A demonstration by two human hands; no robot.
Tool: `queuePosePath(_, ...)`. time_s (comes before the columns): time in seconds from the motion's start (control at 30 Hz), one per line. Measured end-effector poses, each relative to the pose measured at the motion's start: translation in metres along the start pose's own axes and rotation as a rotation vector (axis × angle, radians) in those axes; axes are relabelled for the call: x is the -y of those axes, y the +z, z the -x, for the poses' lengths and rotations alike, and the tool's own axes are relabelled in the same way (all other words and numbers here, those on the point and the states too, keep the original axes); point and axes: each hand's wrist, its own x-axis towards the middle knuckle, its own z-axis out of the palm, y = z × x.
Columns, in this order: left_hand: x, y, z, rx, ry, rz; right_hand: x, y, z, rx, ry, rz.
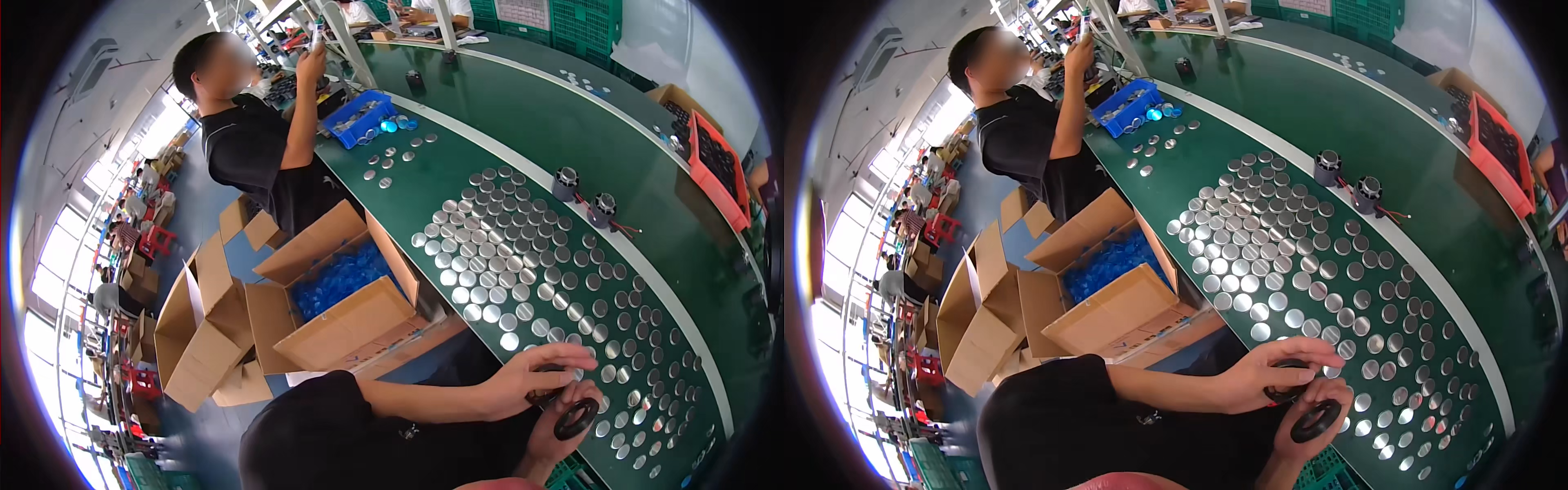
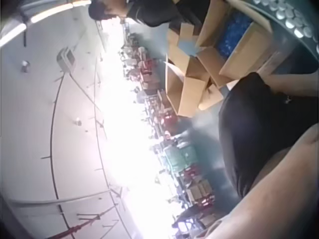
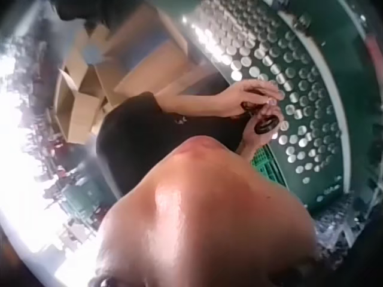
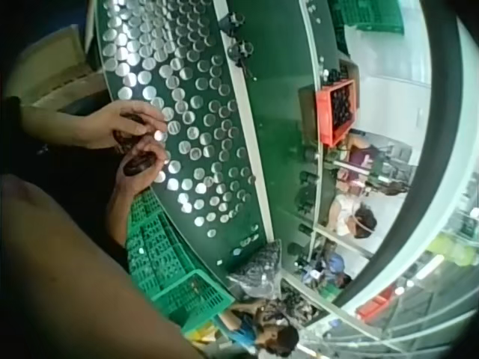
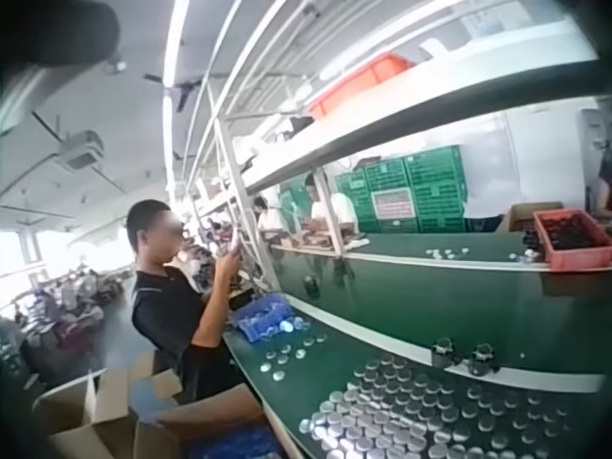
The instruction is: Assembling and inspecting small circular components by applying covers and stickers on a factory production line.
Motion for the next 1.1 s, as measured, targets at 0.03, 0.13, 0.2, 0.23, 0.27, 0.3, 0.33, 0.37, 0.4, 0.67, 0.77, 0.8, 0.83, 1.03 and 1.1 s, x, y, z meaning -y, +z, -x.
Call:
queuePosePath(0.03, 0.001, 0.005, -0.001, -0.01, 0.0, 0.315, -0.004, 0.0, -0.004, 0.077, -0.05, 0.02)
queuePosePath(0.13, 0.015, 0.017, 0.001, -0.19, 0.082, 0.197, -0.013, 0.008, -0.005, 0.022, -0.122, 0.331)
queuePosePath(0.2, 0.003, -0.001, -0.022, -0.193, 0.202, 0.024, -0.012, 0.011, -0.01, 0.119, -0.139, 0.17)
queuePosePath(0.23, -0.015, -0.019, -0.03, -0.196, 0.187, -0.076, -0.009, 0.013, -0.008, 0.101, -0.11, 0.159)
queuePosePath(0.27, -0.036, -0.037, -0.04, -0.196, 0.173, -0.175, -0.004, 0.016, -0.007, 0.084, -0.083, 0.15)
queuePosePath(0.3, -0.06, -0.046, -0.054, -0.258, 0.316, -0.503, 0.003, 0.015, -0.005, 0.078, -0.044, 0.18)
queuePosePath(0.33, -0.083, -0.055, -0.07, -0.313, 0.454, -0.829, 0.009, 0.012, -0.002, 0.081, -0.052, 0.183)
queuePosePath(0.37, -0.104, -0.073, -0.088, -0.343, 0.608, -1.074, 0.015, 0.009, 0.004, 0.113, -0.049, 0.217)
queuePosePath(0.4, -0.121, -0.09, -0.11, -0.358, 0.758, -1.311, 0.02, 0.002, 0.01, 0.135, -0.053, 0.26)
queuePosePath(0.67, -0.197, -0.172, -0.237, -0.413, 0.442, -1.744, 0.04, -0.05, 0.057, 0.369, 0.109, 0.122)
queuePosePath(0.77, -0.195, -0.173, -0.254, -0.245, 0.324, -1.729, 0.038, -0.05, 0.069, 0.272, 0.081, 0.104)
queuePosePath(0.8, -0.193, -0.174, -0.257, -0.231, 0.315, -1.73, 0.036, -0.052, 0.071, 0.223, 0.066, 0.112)
queuePosePath(0.83, -0.192, -0.173, -0.26, -0.192, 0.316, -1.669, 0.035, -0.057, 0.072, 0.21, 0.064, 0.11)
queuePosePath(1.03, -0.172, -0.157, -0.274, -0.03, 0.193, -1.531, 0.031, -0.059, 0.066, -0.044, -0.014, 0.142)
queuePosePath(1.1, -0.166, -0.153, -0.276, 0.085, 0.259, -1.59, 0.035, -0.048, 0.065, -0.016, -0.026, 0.169)
